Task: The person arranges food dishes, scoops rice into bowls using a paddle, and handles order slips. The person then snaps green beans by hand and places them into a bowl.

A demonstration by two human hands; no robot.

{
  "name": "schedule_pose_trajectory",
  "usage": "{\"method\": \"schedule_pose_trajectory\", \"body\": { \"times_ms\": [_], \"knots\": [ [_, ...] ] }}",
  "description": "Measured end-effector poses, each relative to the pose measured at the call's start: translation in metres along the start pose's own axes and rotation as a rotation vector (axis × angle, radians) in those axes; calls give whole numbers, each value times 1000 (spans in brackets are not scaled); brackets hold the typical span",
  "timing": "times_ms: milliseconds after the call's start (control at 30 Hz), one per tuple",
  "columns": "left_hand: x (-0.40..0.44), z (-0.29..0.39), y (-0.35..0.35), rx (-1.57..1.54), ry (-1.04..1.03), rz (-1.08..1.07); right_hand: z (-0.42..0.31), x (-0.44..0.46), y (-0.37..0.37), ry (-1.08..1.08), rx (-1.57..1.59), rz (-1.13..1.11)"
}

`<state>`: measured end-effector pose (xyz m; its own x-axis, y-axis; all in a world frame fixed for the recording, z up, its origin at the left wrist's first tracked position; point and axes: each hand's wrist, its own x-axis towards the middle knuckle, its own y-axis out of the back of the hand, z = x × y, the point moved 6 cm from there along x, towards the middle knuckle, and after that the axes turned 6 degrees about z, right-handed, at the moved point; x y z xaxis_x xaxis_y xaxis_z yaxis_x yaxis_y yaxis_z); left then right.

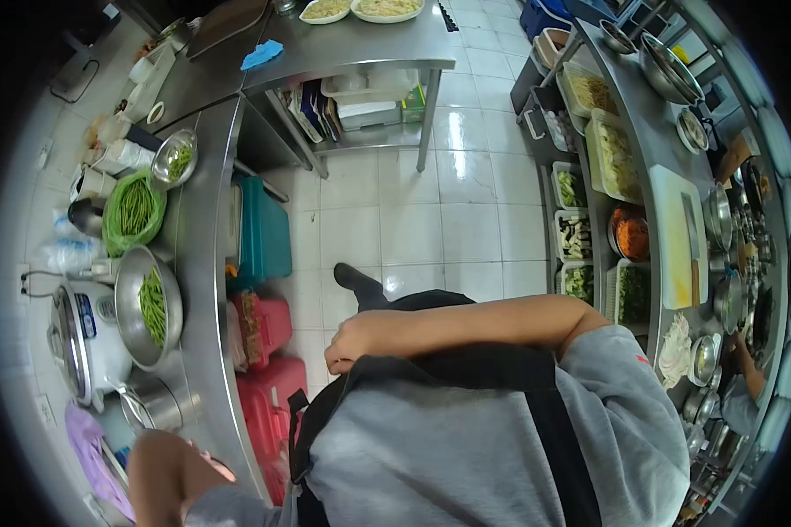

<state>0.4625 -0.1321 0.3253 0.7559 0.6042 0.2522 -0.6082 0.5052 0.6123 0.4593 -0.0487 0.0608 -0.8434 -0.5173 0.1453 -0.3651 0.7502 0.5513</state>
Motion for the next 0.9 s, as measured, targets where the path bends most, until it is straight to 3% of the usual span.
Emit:
{"method": "schedule_pose_trajectory", "body": {
  "times_ms": [100, 167, 200, 233, 267, 300, 333, 400, 500, 700, 733, 833, 900],
  "knots": [
    [-47, -65, 30, -498, 51, 190, 28, 53, 49, -142, 27, 59],
    [-96, -140, 47, -708, -588, 303, 35, 83, 85, -196, 91, 187],
    [-128, -185, 51, -768, -747, 783, 41, 96, 100, -272, 123, 206],
    [-153, -212, 42, -971, -244, 1628, 50, 108, 108, -340, 164, 196],
    [-172, -230, 53, -764, -23, 1661, 64, 125, 109, -420, 155, 79],
    [-190, -234, 69, -307, 221, 1529, 73, 136, 117, -347, 197, 122],
    [-198, -234, 85, -179, 359, 1379, 82, 147, 125, -273, 237, 161],
    [-214, -243, 92, -137, 513, 1298, 91, 168, 152, -168, 203, 201],
    [-236, -266, 101, 34, 544, 1267, 127, 204, 171, -241, 59, 142],
    [-332, -287, 122, 35, 1006, 1681, 183, 285, 208, -302, 18, 170],
    [-350, -288, 124, 87, 1042, 1795, 193, 303, 217, -205, -19, 187],
    [-403, -301, 124, 484, 1347, 1863, 219, 350, 244, -270, 104, 51],
    [-422, -305, 135, 520, 1423, 1991, 237, 378, 261, -232, 74, -46]
  ]
}}
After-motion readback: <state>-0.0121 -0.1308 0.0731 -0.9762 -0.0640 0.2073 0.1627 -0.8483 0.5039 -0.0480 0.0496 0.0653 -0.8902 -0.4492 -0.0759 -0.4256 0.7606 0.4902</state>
